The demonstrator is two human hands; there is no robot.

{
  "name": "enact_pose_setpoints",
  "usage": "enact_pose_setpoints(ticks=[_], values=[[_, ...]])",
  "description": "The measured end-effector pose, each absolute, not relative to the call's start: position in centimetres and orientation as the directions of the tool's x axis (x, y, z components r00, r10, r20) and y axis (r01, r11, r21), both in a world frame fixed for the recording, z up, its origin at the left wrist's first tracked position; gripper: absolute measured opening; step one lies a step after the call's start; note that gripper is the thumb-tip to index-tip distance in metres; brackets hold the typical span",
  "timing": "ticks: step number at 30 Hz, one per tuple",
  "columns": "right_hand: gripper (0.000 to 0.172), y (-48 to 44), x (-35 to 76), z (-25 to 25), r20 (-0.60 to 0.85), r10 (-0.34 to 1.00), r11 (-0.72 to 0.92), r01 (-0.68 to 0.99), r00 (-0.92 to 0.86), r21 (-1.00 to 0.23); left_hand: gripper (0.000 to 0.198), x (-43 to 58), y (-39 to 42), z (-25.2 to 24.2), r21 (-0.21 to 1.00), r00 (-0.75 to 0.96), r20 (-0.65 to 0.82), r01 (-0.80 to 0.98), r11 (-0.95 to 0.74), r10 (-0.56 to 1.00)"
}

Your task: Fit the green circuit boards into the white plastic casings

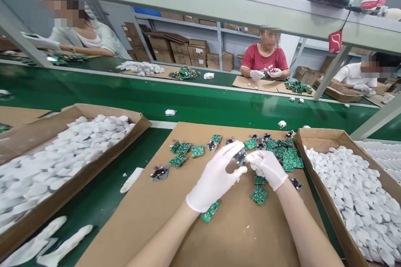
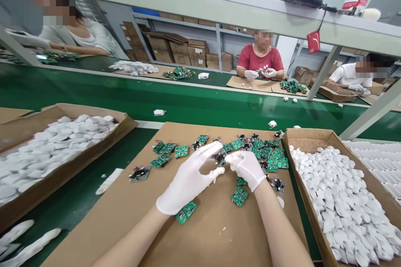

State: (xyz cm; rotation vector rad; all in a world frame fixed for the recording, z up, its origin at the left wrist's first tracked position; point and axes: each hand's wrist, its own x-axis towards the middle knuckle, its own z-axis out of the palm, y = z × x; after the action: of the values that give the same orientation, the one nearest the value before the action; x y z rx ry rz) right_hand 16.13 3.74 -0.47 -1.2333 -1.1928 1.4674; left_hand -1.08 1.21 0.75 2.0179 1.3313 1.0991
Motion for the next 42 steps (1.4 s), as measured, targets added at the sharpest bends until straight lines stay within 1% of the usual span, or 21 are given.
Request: enact_pose_setpoints(ticks=[2, 4, 5, 7, 9, 10, 11, 13, 15, 17, 20, 24, 27, 30, 31, 33, 35, 37, 39, 42], values=[[0.038, 3.7, 16.4, -0.2, -0.172, 0.969, -0.191, -0.101, -0.175, -0.976, 0.052, -1.3, 1.0, 1.5, 0.882, 0.104, 0.287, 0.359, -0.305, 0.952], [0.041, 3.6, 16.7, 0.1, -0.159, 0.962, -0.198, -0.165, -0.223, -0.966, 0.053, -1.6, 1.0, 1.9, 0.965, 0.071, 0.189, 0.170, -0.199, 0.979], [0.043, 3.5, 16.7, 0.2, -0.150, 0.957, -0.201, -0.190, -0.250, -0.961, 0.055, -1.8, 1.0, 2.0, 0.984, 0.099, 0.150, 0.082, -0.158, 0.984], [0.043, 3.3, 16.8, 0.3, -0.135, 0.944, -0.207, -0.224, -0.301, -0.952, 0.058, -2.0, 1.2, 1.8, 0.994, 0.225, 0.092, -0.079, -0.076, 0.970], [0.043, 3.2, 16.8, 0.3, -0.122, 0.931, -0.211, -0.236, -0.343, -0.949, 0.062, -2.0, 1.4, 1.4, 0.972, 0.384, 0.015, -0.223, 0.077, 0.923], [0.043, 3.2, 16.8, 0.3, -0.117, 0.927, -0.211, -0.237, -0.357, -0.948, 0.063, -2.0, 1.5, 1.2, 0.951, 0.447, -0.022, -0.266, 0.156, 0.894], [0.044, 3.2, 16.8, 0.2, -0.111, 0.924, -0.208, -0.237, -0.367, -0.949, 0.065, -1.9, 1.5, 1.0, 0.932, 0.487, -0.048, -0.293, 0.215, 0.872], [0.046, 3.2, 16.9, 0.1, -0.100, 0.920, -0.199, -0.233, -0.379, -0.952, 0.066, -1.7, 1.5, 0.9, 0.911, 0.509, -0.067, -0.318, 0.261, 0.858], [0.048, 3.1, 16.9, 0.1, -0.093, 0.916, -0.191, -0.218, -0.391, -0.957, 0.060, -1.5, 1.4, 1.0, 0.901, 0.498, -0.076, -0.337, 0.274, 0.864], [0.049, 2.9, 16.9, 0.3, -0.095, 0.908, -0.186, -0.190, -0.408, -0.964, 0.054, -1.5, 1.4, 1.2, 0.875, 0.514, -0.099, -0.362, 0.321, 0.852], [0.051, 2.7, 16.8, 0.4, -0.106, 0.903, -0.181, -0.145, -0.415, -0.973, 0.048, -1.6, 1.3, 1.3, 0.860, 0.540, -0.128, -0.357, 0.364, 0.832], [0.048, 2.9, 17.0, 0.2, -0.131, 0.922, -0.174, -0.088, -0.365, -0.981, 0.048, -1.7, 1.2, 1.2, 0.884, 0.548, -0.091, -0.340, 0.321, 0.831], [0.042, 3.5, 17.2, 0.0, -0.103, 0.952, -0.140, -0.111, -0.288, -0.984, 0.047, -1.6, 1.2, 1.2, 0.878, 0.474, -0.078, -0.384, 0.286, 0.877], [0.051, 3.9, 17.4, 0.2, -0.036, 0.976, -0.078, -0.191, -0.214, -0.979, 0.046, -1.4, 1.4, 1.2, 0.872, 0.374, -0.046, -0.438, 0.220, 0.926], [0.053, 3.9, 17.3, 0.3, -0.018, 0.981, -0.059, -0.208, -0.194, -0.976, 0.046, -1.3, 1.5, 1.3, 0.877, 0.346, -0.037, -0.439, 0.196, 0.938], [0.055, 3.7, 17.1, 0.6, -0.016, 0.984, -0.046, -0.172, -0.176, -0.984, 0.052, -1.1, 1.4, 1.4, 0.913, 0.282, -0.028, -0.383, 0.139, 0.959], [0.051, 3.4, 16.7, 0.8, -0.048, 0.981, -0.063, -0.079, -0.186, -0.995, 0.061, -0.8, 1.3, 1.3, 0.969, 0.213, -0.010, -0.239, 0.062, 0.977], [0.048, 3.1, 16.3, 0.8, -0.090, 0.975, -0.092, 0.001, -0.205, -0.996, 0.065, -0.6, 1.0, 1.0, 0.998, 0.166, 0.059, -0.031, -0.055, 0.984], [0.047, 2.9, 16.2, 0.8, -0.117, 0.971, -0.114, 0.031, -0.209, -0.993, 0.061, -0.4, 0.7, 0.5, 0.964, 0.168, 0.169, 0.178, -0.199, 0.971], [0.046, 2.8, 16.3, 0.9, -0.149, 0.964, -0.138, 0.067, -0.220, -0.988, 0.052, -0.4, 0.6, -0.4, 0.816, 0.230, 0.346, 0.405, -0.413, 0.910]])
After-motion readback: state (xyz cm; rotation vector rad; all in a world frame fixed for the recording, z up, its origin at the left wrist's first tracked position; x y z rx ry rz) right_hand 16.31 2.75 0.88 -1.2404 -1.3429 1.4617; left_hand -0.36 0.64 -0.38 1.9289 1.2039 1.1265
